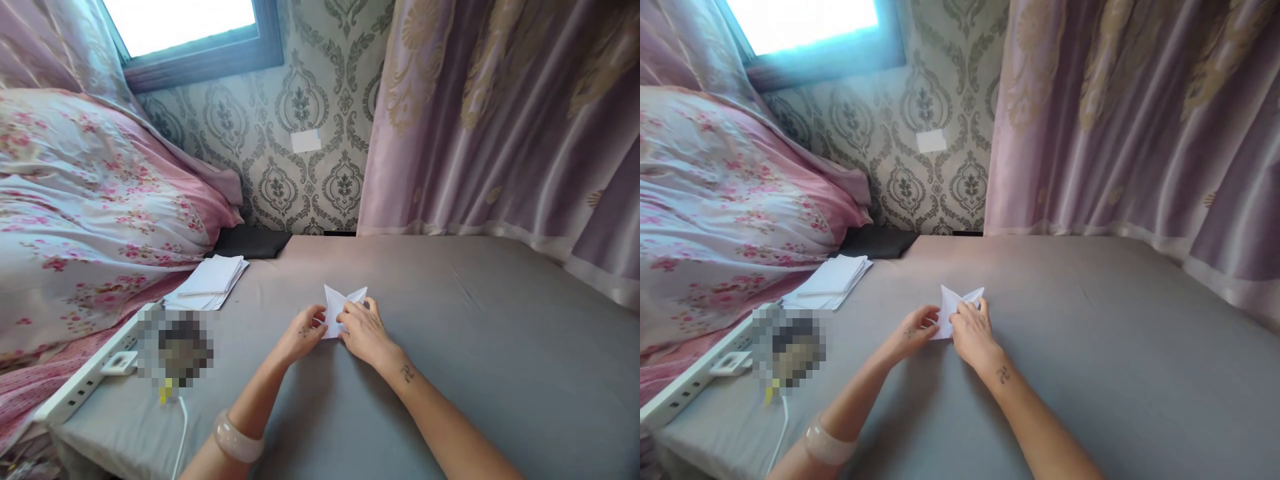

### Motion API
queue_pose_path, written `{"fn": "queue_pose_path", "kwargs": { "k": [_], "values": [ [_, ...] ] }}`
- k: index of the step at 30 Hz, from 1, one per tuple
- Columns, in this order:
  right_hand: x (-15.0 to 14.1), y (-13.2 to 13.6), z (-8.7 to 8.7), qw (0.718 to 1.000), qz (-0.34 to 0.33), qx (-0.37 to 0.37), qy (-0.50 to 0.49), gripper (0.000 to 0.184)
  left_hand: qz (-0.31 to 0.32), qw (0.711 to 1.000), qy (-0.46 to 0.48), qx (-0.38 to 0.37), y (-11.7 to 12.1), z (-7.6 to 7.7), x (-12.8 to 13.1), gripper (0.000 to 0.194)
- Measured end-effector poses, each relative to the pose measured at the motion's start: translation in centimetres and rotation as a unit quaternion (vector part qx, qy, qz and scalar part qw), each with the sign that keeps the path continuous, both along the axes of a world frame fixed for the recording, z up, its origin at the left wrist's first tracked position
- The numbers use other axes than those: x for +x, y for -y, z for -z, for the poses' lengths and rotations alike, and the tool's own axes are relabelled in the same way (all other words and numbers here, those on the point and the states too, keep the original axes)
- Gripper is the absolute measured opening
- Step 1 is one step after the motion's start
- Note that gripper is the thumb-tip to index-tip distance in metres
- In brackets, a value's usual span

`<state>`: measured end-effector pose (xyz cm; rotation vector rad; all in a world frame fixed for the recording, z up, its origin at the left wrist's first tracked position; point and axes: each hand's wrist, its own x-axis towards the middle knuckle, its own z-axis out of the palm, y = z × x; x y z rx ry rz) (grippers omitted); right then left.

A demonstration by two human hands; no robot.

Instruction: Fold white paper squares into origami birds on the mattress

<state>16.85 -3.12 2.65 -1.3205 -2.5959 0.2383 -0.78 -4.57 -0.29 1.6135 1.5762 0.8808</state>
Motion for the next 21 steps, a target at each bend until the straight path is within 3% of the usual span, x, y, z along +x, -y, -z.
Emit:
{"fn": "queue_pose_path", "kwargs": {
  "k": [6, 11, 15, 17, 21],
  "values": [
    [3.3, 0.0, -1.5, 0.996, -0.03, -0.088, 0.008, 0.042, -0.006, 0.997, 0.076, 0.007, -2.2, -1.4, 1.2, 0.031],
    [5.8, 0.3, -4.4, 0.988, -0.076, -0.121, -0.051, 0.068, -0.034, 0.984, 0.169, 0.053, -4.8, -4.5, 2.5, 0.031],
    [7.2, 1.0, -6.7, 0.989, -0.083, -0.082, -0.095, 0.081, -0.044, 0.969, 0.228, 0.083, -6.3, -7.2, 3.9, 0.035],
    [7.7, 1.2, -7.4, 0.992, -0.074, -0.034, -0.093, 0.079, -0.039, 0.962, 0.254, 0.089, -6.6, -8.3, 4.5, 0.035],
    [8.1, 1.2, -8.0, 0.993, -0.068, 0.062, -0.077, 0.05, -0.021, 0.945, 0.318, 0.069, -6.6, -9.6, 5.6, 0.035]
  ]
}}
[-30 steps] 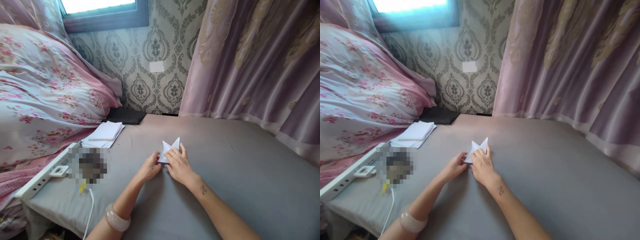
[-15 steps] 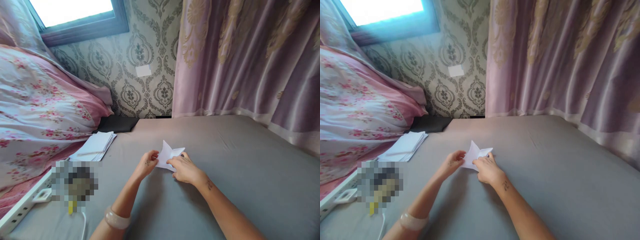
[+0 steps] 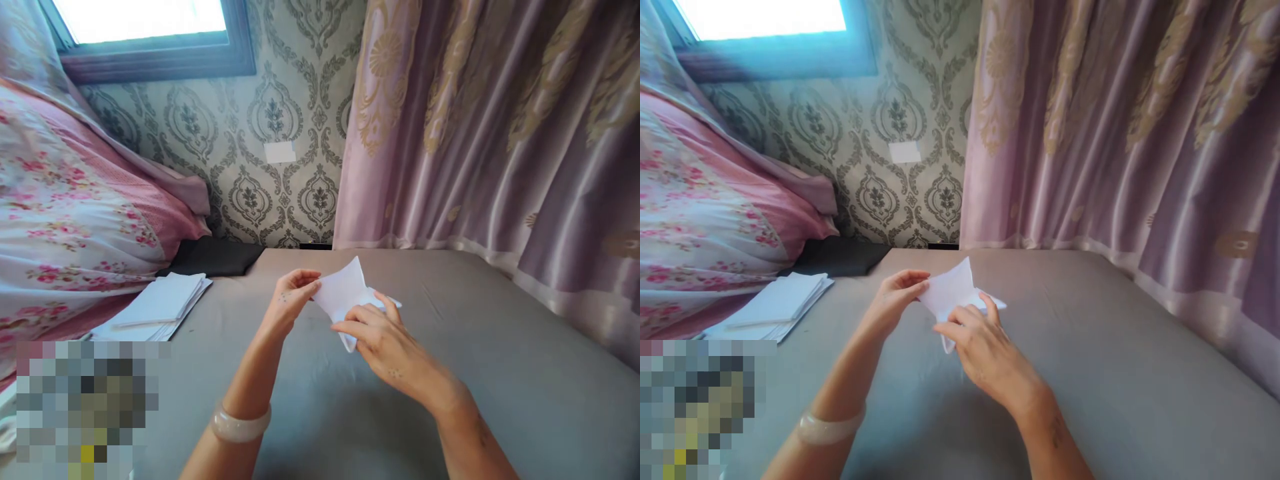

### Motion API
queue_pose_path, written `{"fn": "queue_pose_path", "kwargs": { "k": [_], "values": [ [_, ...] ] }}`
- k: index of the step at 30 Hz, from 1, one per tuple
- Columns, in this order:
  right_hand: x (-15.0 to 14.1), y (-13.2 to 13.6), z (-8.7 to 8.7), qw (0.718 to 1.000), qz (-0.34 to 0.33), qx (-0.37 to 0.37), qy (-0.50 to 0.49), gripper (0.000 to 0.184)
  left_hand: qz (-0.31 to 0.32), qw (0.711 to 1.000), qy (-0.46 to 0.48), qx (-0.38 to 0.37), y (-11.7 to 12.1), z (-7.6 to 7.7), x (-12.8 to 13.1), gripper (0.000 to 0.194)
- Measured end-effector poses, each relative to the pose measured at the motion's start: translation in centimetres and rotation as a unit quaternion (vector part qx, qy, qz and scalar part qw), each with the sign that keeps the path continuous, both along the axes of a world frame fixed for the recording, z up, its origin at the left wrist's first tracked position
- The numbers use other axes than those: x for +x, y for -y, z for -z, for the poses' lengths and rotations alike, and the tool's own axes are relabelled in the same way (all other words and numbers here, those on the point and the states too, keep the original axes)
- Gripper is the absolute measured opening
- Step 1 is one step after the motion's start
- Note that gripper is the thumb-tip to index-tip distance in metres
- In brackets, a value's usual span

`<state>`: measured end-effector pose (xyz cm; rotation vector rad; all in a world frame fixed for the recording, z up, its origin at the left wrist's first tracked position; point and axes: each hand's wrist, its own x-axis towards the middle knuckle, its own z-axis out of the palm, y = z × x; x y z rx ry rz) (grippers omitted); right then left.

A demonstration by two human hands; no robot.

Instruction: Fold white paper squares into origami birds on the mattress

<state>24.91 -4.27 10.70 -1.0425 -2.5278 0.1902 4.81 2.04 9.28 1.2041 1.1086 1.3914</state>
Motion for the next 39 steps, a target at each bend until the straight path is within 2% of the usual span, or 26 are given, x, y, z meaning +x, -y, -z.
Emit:
{"fn": "queue_pose_path", "kwargs": {
  "k": [4, 6, 10, 12, 16, 19, 25, 33, 37, 39],
  "values": [
    [-0.3, -0.4, -0.2, 0.999, -0.008, 0.027, -0.032, 0.028, 0.015, 1.0, 0.02, -0.016, 0.6, -0.1, 0.9, 0.038],
    [-0.6, -0.6, -0.3, 0.997, -0.001, 0.034, -0.067, 0.02, 0.047, 0.998, 0.032, -0.021, 1.0, 0.0, 1.3, 0.04],
    [-0.7, -1.0, -0.3, 0.989, 0.032, 0.06, -0.133, 0.014, 0.115, 0.991, 0.058, -0.022, 1.7, -0.2, 1.8, 0.037],
    [-0.7, -1.1, -0.2, 0.986, 0.041, 0.07, -0.144, 0.012, 0.126, 0.99, 0.057, -0.019, 1.9, -0.3, 2.0, 0.033],
    [-0.7, -1.1, -0.2, 0.984, 0.053, 0.071, -0.154, 0.015, 0.105, 0.994, 0.014, -0.009, 2.1, -0.3, 2.4, 0.028],
    [-0.9, -1.1, -0.3, 0.977, 0.087, 0.055, -0.189, 0.014, 0.101, 0.995, -0.012, 0.012, 2.2, -0.3, 2.5, 0.025],
    [-1.0, -1.2, -0.5, 0.948, 0.171, 0.045, -0.264, 0.009, 0.131, 0.987, -0.066, 0.059, 2.5, -0.7, 2.4, 0.023],
    [-0.9, -1.1, -0.5, 0.93, 0.203, 0.045, -0.302, 0.009, 0.169, 0.967, -0.141, 0.128, 3.2, -0.8, 2.4, 0.024],
    [-0.7, -1.0, -0.9, 0.929, 0.188, 0.039, -0.317, 0.011, 0.128, 0.975, -0.138, 0.115, 3.2, -0.8, 2.6, 0.017],
    [-0.2, -0.9, -1.2, 0.917, 0.201, 0.079, -0.334, 0.013, 0.092, 0.986, -0.11, 0.082, 3.0, -0.9, 2.4, 0.016]
  ]
}}
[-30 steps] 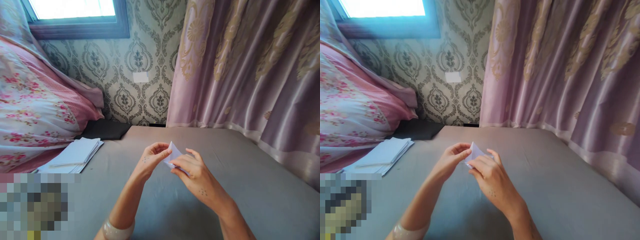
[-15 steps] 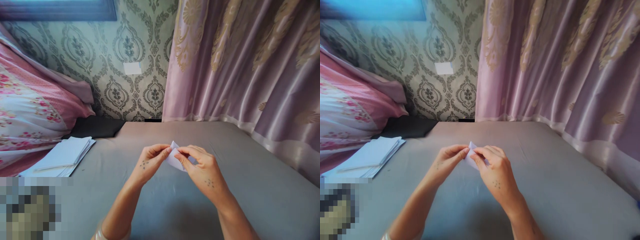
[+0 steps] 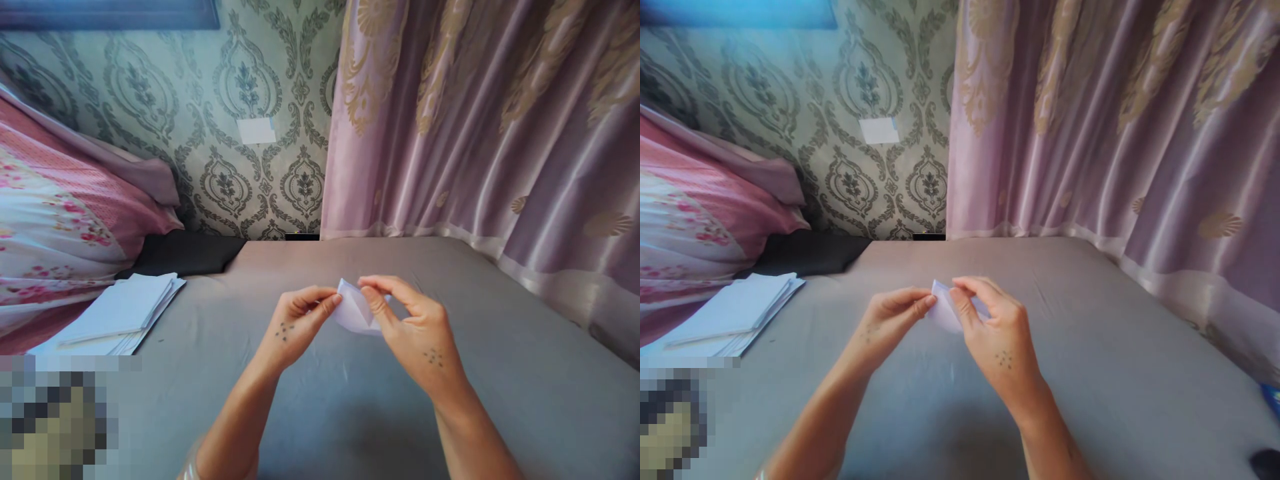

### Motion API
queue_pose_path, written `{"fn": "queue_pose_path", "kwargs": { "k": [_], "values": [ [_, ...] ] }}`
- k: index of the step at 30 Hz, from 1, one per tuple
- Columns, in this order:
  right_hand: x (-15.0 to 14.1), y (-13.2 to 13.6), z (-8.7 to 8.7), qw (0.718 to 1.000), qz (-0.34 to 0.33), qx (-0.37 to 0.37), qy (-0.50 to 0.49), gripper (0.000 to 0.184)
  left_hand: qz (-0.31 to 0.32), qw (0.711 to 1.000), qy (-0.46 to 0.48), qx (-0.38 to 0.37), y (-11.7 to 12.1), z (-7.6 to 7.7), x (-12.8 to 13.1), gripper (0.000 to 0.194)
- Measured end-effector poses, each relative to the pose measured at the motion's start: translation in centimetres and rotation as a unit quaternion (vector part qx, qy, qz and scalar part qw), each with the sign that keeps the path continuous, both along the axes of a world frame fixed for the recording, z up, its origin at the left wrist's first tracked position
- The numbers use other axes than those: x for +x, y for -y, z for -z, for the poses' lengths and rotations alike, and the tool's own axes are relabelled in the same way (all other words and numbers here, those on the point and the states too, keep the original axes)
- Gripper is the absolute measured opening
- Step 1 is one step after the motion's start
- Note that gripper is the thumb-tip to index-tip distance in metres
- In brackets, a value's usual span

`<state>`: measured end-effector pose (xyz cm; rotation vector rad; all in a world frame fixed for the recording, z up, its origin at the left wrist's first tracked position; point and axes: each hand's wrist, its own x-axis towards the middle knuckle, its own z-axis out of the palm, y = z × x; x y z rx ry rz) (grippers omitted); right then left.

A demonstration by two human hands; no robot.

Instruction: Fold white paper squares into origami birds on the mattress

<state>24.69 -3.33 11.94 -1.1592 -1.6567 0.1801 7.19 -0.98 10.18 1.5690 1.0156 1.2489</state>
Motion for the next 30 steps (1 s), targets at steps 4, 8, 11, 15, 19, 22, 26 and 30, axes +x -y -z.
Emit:
{"fn": "queue_pose_path", "kwargs": {
  "k": [4, 8, 11, 15, 19, 22, 26, 30],
  "values": [
    [0.5, 0.3, -0.4, 0.994, 0.068, 0.085, 0.006, 0.011, -0.067, 0.995, 0.057, -0.04, -0.5, -0.4, -0.7, 0.015],
    [-0.9, 0.5, 0.2, 0.997, 0.03, 0.06, 0.036, 0.012, -0.065, 0.991, 0.102, -0.054, -0.5, -0.8, -0.6, 0.015],
    [-2.1, 0.4, 1.0, 0.995, 0.055, 0.044, 0.071, 0.017, -0.053, 0.989, 0.127, -0.054, -0.3, -0.7, -0.1, 0.013],
    [-2.7, 0.2, 1.6, 0.992, 0.066, 0.024, 0.103, 0.022, -0.033, 0.99, 0.133, -0.042, -0.2, -0.2, 0.5, 0.012],
    [-2.9, 0.1, 1.7, 0.991, 0.064, 0.03, 0.112, 0.024, -0.023, 0.994, 0.108, -0.019, -0.3, 0.2, 0.7, 0.013],
    [-3.0, 0.0, 1.7, 0.992, 0.066, 0.048, 0.099, 0.02, -0.022, 0.997, 0.081, 0.001, -0.3, 0.3, 0.8, 0.015],
    [-2.9, -0.1, 1.6, 0.996, 0.041, 0.067, 0.047, 0.015, -0.018, 0.999, 0.029, 0.041, -0.2, 0.4, 0.8, 0.017],
    [-2.4, -0.2, 1.4, 0.999, 0.022, 0.041, 0.027, 0.008, -0.021, 0.996, -0.03, 0.087, -0.2, 0.6, 0.9, 0.019]
  ]
}}
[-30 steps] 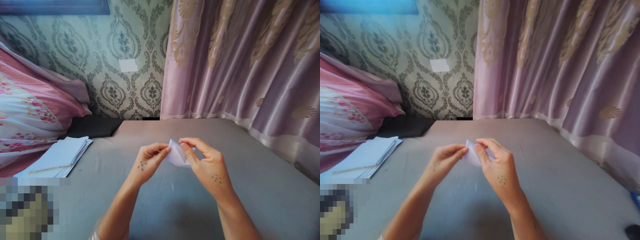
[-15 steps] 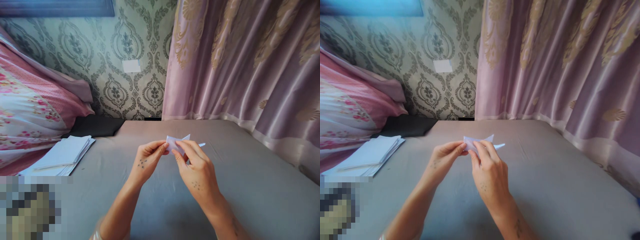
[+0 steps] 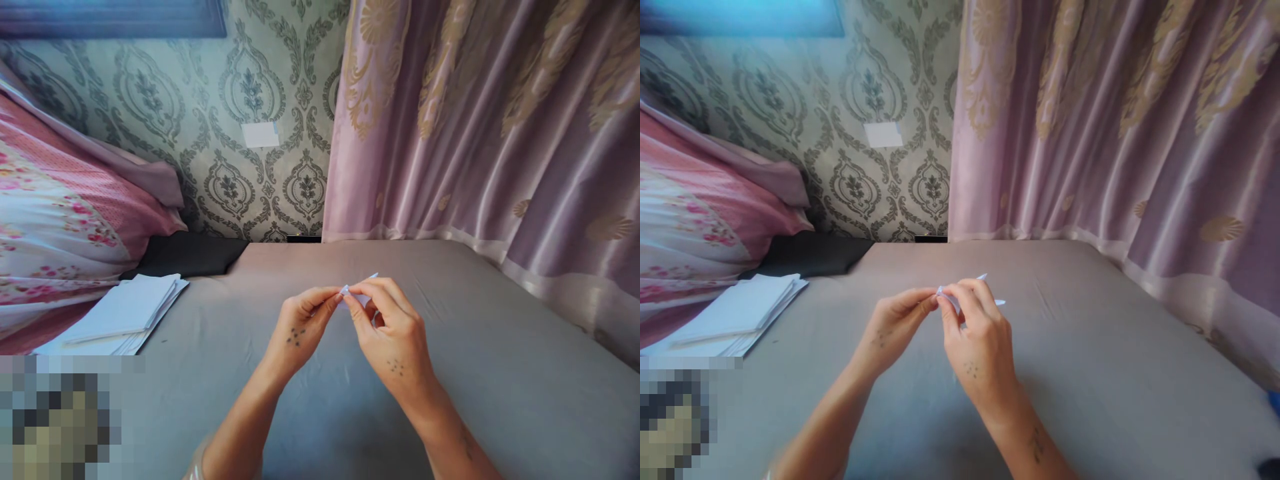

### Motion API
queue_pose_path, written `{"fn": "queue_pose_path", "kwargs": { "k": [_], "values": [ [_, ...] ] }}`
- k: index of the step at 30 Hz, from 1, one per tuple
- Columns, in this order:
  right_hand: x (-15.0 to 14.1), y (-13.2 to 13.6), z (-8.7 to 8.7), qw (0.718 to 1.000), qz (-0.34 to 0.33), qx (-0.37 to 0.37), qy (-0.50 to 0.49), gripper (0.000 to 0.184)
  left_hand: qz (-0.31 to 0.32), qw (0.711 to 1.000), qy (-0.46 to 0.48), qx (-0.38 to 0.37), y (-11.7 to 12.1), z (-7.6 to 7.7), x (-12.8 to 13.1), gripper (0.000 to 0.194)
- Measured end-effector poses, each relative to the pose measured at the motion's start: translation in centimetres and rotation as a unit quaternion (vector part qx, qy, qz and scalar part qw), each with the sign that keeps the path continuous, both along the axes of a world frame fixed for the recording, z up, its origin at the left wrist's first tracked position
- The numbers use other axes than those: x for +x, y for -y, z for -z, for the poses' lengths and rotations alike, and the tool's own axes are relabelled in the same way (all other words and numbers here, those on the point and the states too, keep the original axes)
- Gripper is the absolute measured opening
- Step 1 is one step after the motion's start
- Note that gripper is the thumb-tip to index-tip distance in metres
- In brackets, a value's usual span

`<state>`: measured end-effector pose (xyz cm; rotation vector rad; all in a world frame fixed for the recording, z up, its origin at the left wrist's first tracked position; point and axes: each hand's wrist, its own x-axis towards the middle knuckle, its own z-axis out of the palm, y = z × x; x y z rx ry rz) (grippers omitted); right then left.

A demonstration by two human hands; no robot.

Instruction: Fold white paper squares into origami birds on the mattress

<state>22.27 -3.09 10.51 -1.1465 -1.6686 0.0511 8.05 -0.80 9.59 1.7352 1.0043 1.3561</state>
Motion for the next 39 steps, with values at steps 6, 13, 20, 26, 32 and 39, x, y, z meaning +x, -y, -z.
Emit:
{"fn": "queue_pose_path", "kwargs": {
  "k": [6, 13, 20, 26, 32, 39],
  "values": [
    [0.5, -0.2, 0.1, 0.999, -0.013, -0.041, 0.027, 0.006, 0.002, 0.996, -0.074, 0.056, 0.0, 0.5, -0.2, 0.024],
    [0.8, 0.0, -0.1, 0.996, -0.028, -0.074, 0.033, 0.006, -0.012, 0.991, -0.101, 0.086, -0.5, 0.7, -0.4, 0.024],
    [1.3, 0.0, -0.7, 0.987, -0.096, -0.126, 0.021, 0.013, 0.035, 0.988, -0.112, 0.097, -0.6, 0.7, -0.7, 0.028],
    [1.0, -0.3, -0.2, 0.996, -0.039, -0.072, -0.033, 0.005, 0.067, 0.995, -0.059, 0.034, -0.1, 0.4, 0.0, 0.027],
    [2.5, -0.1, -1.5, 0.988, 0.069, 0.039, -0.134, 0.01, -0.037, 0.992, 0.107, -0.054, -0.5, 0.1, -0.6, 0.026],
    [1.3, -0.5, -0.5, 0.994, 0.056, 0.046, -0.076, 0.017, -0.082, 0.976, 0.194, -0.047, 0.1, -0.7, -0.6, 0.028]
  ]
}}
